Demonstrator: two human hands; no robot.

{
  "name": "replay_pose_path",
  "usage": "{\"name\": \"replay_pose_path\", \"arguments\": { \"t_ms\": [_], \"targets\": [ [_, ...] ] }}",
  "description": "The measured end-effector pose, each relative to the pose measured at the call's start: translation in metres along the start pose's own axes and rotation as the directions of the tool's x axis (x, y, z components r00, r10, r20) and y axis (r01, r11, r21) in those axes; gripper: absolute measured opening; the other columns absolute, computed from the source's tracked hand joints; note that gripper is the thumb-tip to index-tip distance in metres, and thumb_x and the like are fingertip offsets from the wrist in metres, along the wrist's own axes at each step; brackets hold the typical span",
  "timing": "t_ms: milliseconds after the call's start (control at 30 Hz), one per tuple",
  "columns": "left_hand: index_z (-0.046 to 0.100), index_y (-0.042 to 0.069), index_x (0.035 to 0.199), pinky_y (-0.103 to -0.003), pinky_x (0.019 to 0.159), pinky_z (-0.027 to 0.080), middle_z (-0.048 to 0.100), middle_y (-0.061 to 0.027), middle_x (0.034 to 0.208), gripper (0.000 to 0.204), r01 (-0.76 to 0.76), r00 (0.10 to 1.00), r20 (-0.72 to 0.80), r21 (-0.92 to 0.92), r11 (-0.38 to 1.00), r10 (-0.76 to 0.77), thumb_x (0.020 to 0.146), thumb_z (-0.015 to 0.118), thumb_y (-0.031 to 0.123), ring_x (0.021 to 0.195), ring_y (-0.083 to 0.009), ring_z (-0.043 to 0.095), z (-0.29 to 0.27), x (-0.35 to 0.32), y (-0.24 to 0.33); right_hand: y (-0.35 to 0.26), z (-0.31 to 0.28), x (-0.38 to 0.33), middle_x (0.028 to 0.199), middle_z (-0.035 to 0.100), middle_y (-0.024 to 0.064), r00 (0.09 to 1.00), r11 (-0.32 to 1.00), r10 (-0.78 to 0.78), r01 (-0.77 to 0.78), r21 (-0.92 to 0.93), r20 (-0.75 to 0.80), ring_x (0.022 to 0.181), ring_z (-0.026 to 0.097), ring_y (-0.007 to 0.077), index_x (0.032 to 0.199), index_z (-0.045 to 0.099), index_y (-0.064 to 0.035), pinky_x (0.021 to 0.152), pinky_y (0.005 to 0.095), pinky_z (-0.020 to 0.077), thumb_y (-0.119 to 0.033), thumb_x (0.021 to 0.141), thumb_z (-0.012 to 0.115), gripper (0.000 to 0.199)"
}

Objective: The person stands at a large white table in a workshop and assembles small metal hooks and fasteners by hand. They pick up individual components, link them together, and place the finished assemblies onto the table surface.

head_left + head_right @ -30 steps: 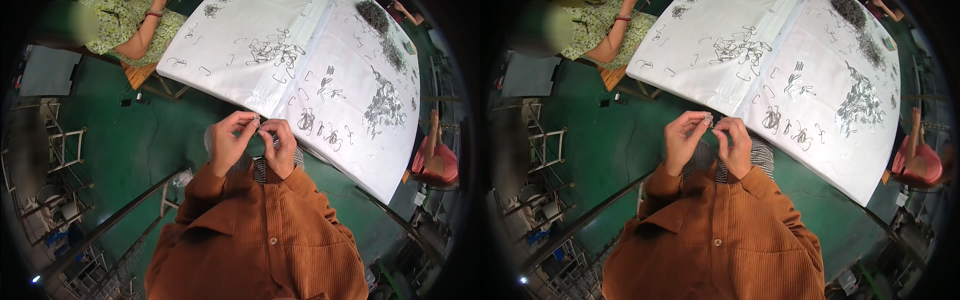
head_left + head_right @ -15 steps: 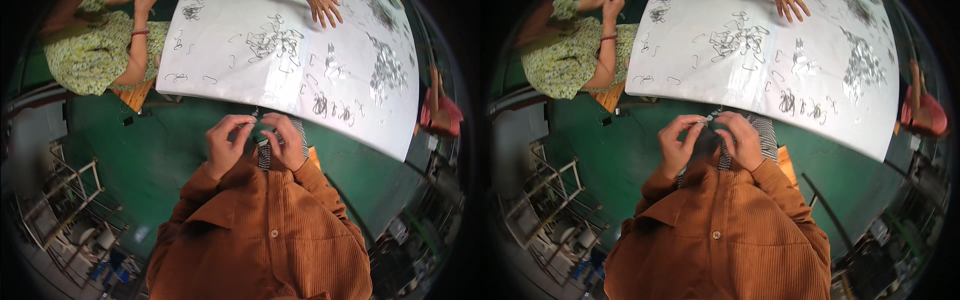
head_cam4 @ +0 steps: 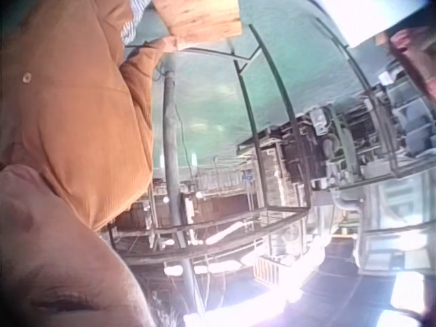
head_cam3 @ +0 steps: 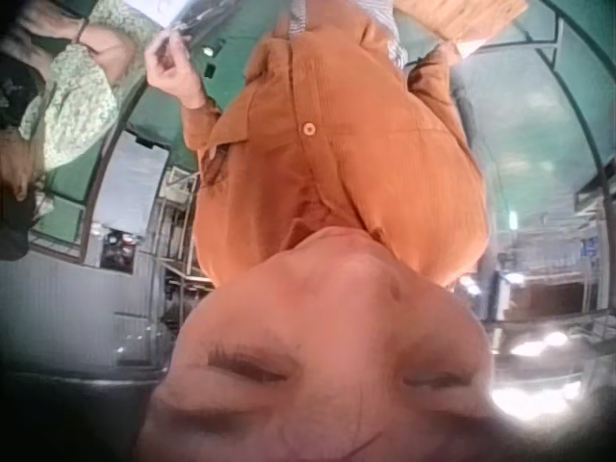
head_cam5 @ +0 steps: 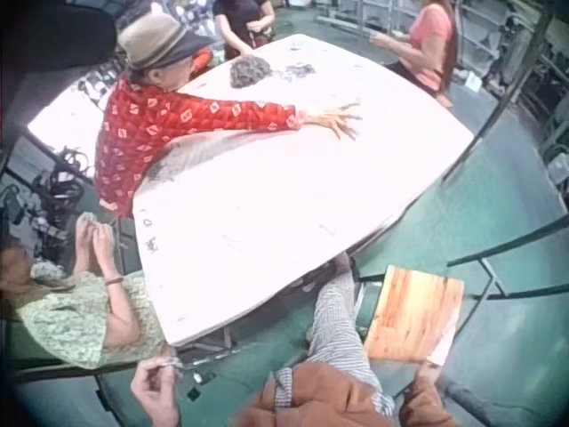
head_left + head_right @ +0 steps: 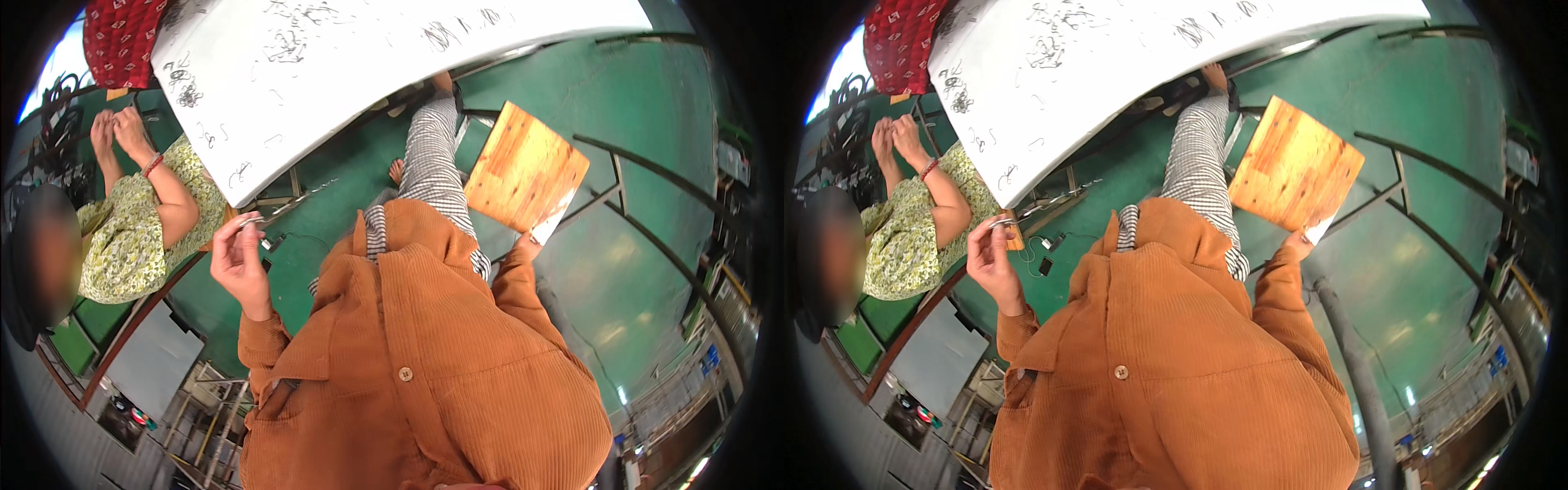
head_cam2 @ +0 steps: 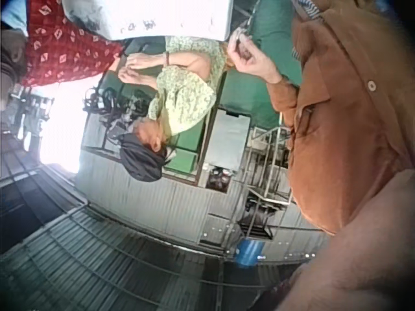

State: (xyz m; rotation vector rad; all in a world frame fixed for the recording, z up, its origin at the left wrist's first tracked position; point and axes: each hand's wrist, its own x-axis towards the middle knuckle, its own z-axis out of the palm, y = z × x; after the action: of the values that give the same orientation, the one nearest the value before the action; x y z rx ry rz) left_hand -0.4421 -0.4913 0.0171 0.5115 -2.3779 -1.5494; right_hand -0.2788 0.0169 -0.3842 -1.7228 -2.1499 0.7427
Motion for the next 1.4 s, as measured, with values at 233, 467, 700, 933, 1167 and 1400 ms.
{"name": "replay_pose_path", "arguments": {
  "t_ms": [233, 467, 700, 933, 1167, 1400],
  "targets": [
    [0.058, -0.003, 0.102, -0.025, 0.068, 0.051, 0.065, -0.0139, 0.099, 0.012, -0.053, 0.994, -0.089, 0.078, 0.996, 0.060, 0.091, 0.055, -0.001, 0.080, -0.0130, 0.060, -0.027, -0.005, -0.003, -0.010, 0.001, -0.104, 0.128, 0.048, 0.0174, 0.433, 0.338, 0.592, -0.899, 0.279, 0.679, 0.110, 0.053, 0.0292, 0.143, 0.026, -0.0055, 0.080, 0.0429, 0.0524, -0.059, 0.081, 0.062, 0.090],
    [0.058, -0.003, 0.102, -0.025, 0.068, 0.051, 0.064, -0.0145, 0.099, 0.012, -0.069, 0.978, -0.193, 0.061, 0.996, 0.080, 0.091, 0.055, -0.001, 0.082, -0.0141, 0.060, -0.045, -0.016, -0.011, -0.037, 0.058, -0.056, 0.127, 0.051, 0.0129, 0.423, 0.393, 0.396, -0.880, 0.266, 0.815, 0.107, 0.056, 0.0262, 0.133, 0.041, -0.0076, 0.092, 0.0417, 0.0472, -0.054, 0.086, 0.057, 0.068],
    [0.058, -0.003, 0.102, -0.025, 0.067, 0.051, 0.064, -0.0151, 0.099, 0.012, -0.062, 0.965, -0.251, 0.057, 0.996, 0.074, 0.091, 0.056, 0.000, 0.082, -0.0142, 0.061, -0.070, -0.040, -0.023, -0.039, 0.056, -0.044, 0.117, 0.059, 0.0095, 0.480, 0.540, 0.341, -0.804, 0.249, 0.808, 0.097, 0.061, 0.0278, 0.122, 0.050, -0.0112, 0.087, 0.0415, 0.0512, -0.048, 0.092, 0.051, 0.048],
    [0.059, -0.004, 0.101, -0.025, 0.066, 0.051, 0.065, -0.0149, 0.098, 0.012, -0.087, 0.948, -0.298, 0.097, 0.991, 0.112, 0.091, 0.056, 0.003, 0.078, -0.0134, 0.061, -0.096, -0.054, -0.032, -0.078, 0.070, 0.008, 0.110, 0.063, 0.0107, 0.602, 0.584, 0.308, -0.731, 0.353, 0.737, 0.094, 0.064, 0.0292, 0.116, 0.055, -0.0127, 0.072, 0.0416, 0.0584, -0.040, 0.091, 0.056, 0.037],
    [0.059, -0.004, 0.100, -0.025, 0.066, 0.052, 0.065, -0.0156, 0.099, 0.011, -0.097, 0.935, -0.333, 0.093, 0.991, 0.123, 0.091, 0.056, 0.002, 0.079, -0.0147, 0.062, -0.098, -0.043, -0.030, -0.175, 0.083, 0.051, 0.106, 0.063, 0.0166, 0.648, 0.583, 0.304, -0.706, 0.402, 0.698, 0.084, 0.066, 0.0342, 0.112, 0.053, -0.0011, 0.065, 0.0457, 0.0620, -0.027, 0.093, 0.055, 0.032],
    [0.058, -0.004, 0.101, -0.026, 0.067, 0.053, 0.065, -0.0165, 0.099, 0.012, -0.104, 0.943, -0.308, 0.080, 0.991, 0.124, 0.091, 0.055, 0.001, 0.083, -0.0162, 0.063, -0.102, -0.037, -0.037, -0.206, 0.094, 0.051, 0.099, 0.062, 0.0194, 0.660, 0.617, 0.299, -0.685, 0.388, 0.690, 0.080, 0.067, 0.0360, 0.110, 0.051, 0.0010, 0.062, 0.0427, 0.0623, -0.021, 0.094, 0.052, 0.027]
  ]
}}
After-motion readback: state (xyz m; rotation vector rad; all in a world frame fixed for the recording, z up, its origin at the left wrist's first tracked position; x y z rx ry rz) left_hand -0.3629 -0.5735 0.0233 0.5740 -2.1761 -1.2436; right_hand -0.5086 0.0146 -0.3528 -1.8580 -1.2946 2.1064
